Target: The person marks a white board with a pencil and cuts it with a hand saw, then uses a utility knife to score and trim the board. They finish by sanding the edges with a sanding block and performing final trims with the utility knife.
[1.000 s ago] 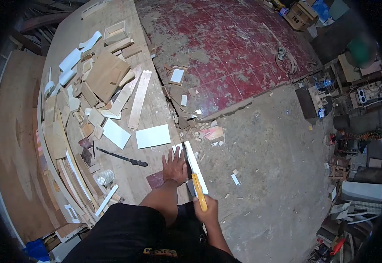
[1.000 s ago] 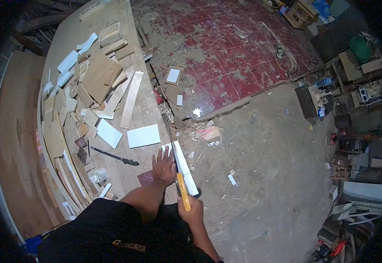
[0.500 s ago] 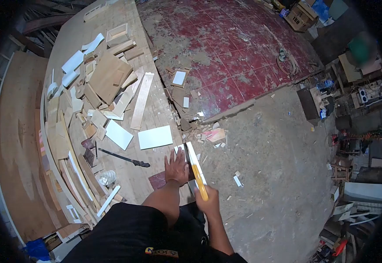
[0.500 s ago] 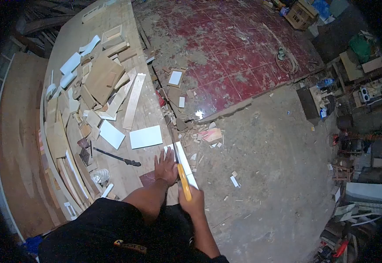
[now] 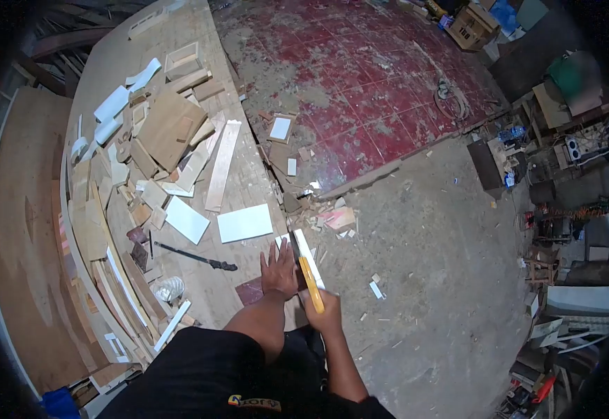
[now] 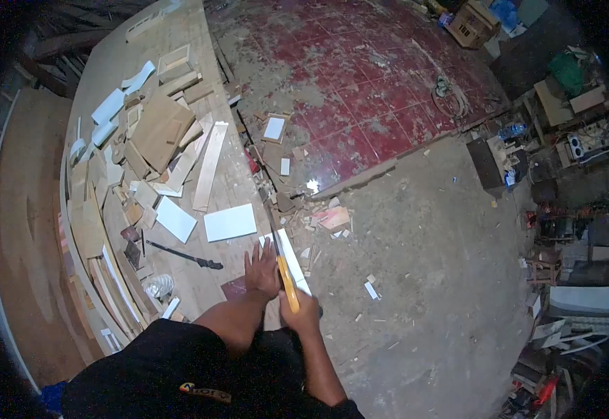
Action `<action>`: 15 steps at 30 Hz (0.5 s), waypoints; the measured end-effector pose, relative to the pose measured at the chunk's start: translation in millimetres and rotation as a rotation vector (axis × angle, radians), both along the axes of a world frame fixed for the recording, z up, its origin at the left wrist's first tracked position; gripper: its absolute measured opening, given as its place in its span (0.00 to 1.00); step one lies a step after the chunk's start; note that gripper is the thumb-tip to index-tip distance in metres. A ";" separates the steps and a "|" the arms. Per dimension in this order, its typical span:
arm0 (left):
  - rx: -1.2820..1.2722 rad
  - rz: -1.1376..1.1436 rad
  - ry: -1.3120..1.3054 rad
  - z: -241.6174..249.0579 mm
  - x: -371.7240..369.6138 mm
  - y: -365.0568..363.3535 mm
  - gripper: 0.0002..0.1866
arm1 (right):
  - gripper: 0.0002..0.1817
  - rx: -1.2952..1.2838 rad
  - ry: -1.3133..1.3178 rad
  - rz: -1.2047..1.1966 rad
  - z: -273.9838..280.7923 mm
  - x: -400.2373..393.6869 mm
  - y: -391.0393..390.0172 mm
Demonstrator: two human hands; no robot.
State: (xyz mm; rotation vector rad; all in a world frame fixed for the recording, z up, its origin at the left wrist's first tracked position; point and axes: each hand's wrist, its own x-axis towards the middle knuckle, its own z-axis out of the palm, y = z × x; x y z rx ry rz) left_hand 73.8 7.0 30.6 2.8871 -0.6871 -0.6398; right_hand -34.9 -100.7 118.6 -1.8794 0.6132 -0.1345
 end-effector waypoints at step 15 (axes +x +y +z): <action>0.108 -0.019 0.060 11.9 6.3 -4.7 0.43 | 0.16 -0.015 -0.027 -0.016 -12.4 35.9 6.6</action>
